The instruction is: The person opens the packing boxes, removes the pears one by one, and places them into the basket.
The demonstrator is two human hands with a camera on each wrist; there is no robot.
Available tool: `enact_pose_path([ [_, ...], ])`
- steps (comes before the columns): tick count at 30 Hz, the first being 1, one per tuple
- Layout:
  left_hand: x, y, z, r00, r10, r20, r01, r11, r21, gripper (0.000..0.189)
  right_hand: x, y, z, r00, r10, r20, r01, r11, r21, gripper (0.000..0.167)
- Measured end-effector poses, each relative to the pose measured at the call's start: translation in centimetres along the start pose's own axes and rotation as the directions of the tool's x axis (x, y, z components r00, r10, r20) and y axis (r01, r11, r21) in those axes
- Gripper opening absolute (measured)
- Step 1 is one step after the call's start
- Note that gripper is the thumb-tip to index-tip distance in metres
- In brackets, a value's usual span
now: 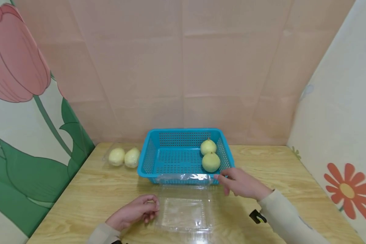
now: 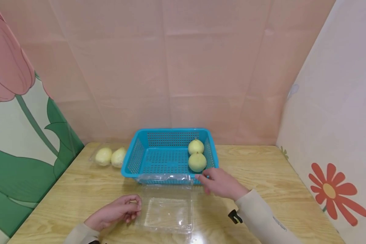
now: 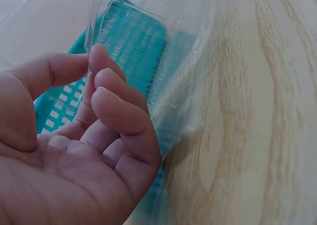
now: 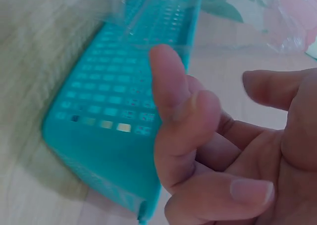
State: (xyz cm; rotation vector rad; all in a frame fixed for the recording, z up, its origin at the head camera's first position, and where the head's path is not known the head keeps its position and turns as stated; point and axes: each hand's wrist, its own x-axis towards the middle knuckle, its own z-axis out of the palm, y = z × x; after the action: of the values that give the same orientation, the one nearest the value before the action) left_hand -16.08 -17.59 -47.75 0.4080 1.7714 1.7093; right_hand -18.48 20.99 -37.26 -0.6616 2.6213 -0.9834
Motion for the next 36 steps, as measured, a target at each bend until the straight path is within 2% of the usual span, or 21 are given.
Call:
enact_pose_path([
  [7, 0.2, 0.1, 0.3, 1.000, 0.009, 0.006, -0.009, 1.000, 0.012, 0.014, -1.0, 1.8, 2.5, 0.999, -0.017, 0.034, 0.016, 0.999, 0.038, 0.026],
  [11, 0.4, 0.2, 0.6, 0.999, 0.029, 0.015, -0.030, 0.998, 0.049, 0.017, -0.8, 2.4, 4.2, 1.000, 0.005, 0.012, -0.006, 0.993, 0.114, 0.024],
  [15, 0.7, 0.3, 1.0, 0.998, 0.046, 0.031, -0.049, 0.996, 0.076, 0.021, -0.8, 2.7, 5.2, 0.998, 0.063, -0.019, -0.059, 0.985, 0.164, 0.019],
  [18, 0.7, 0.3, 1.3, 0.998, 0.047, 0.034, -0.049, 0.996, 0.076, 0.022, -1.0, 3.0, 5.5, 0.994, 0.104, -0.015, -0.099, 0.975, 0.201, 0.018],
  [23, 0.8, 0.1, 1.6, 0.999, 0.036, 0.024, -0.038, 0.996, 0.079, 0.024, -1.2, 3.6, 6.0, 0.985, 0.168, 0.026, -0.168, 0.933, 0.318, 0.021],
  [25, 0.9, 0.0, 1.6, 0.999, 0.032, 0.025, -0.034, 0.996, 0.085, 0.025, -1.2, 3.8, 6.1, 0.983, 0.182, 0.036, -0.182, 0.913, 0.364, 0.020],
  [29, 0.9, -0.1, 1.6, 0.999, 0.030, 0.028, -0.032, 0.996, 0.086, 0.029, -1.5, 4.3, 6.0, 0.983, 0.179, 0.033, -0.177, 0.899, 0.400, 0.019],
  [32, 0.6, -0.1, 1.4, 1.000, 0.018, -0.004, -0.018, 0.997, 0.077, 0.031, -1.8, 4.6, 5.6, 0.982, 0.185, 0.038, -0.185, 0.901, 0.392, 0.020],
  [36, 0.2, 0.0, 0.5, 0.997, -0.025, -0.078, 0.028, 0.999, 0.038, 0.031, -2.4, 5.1, 5.0, 0.978, 0.203, 0.055, -0.209, 0.900, 0.384, 0.019],
])
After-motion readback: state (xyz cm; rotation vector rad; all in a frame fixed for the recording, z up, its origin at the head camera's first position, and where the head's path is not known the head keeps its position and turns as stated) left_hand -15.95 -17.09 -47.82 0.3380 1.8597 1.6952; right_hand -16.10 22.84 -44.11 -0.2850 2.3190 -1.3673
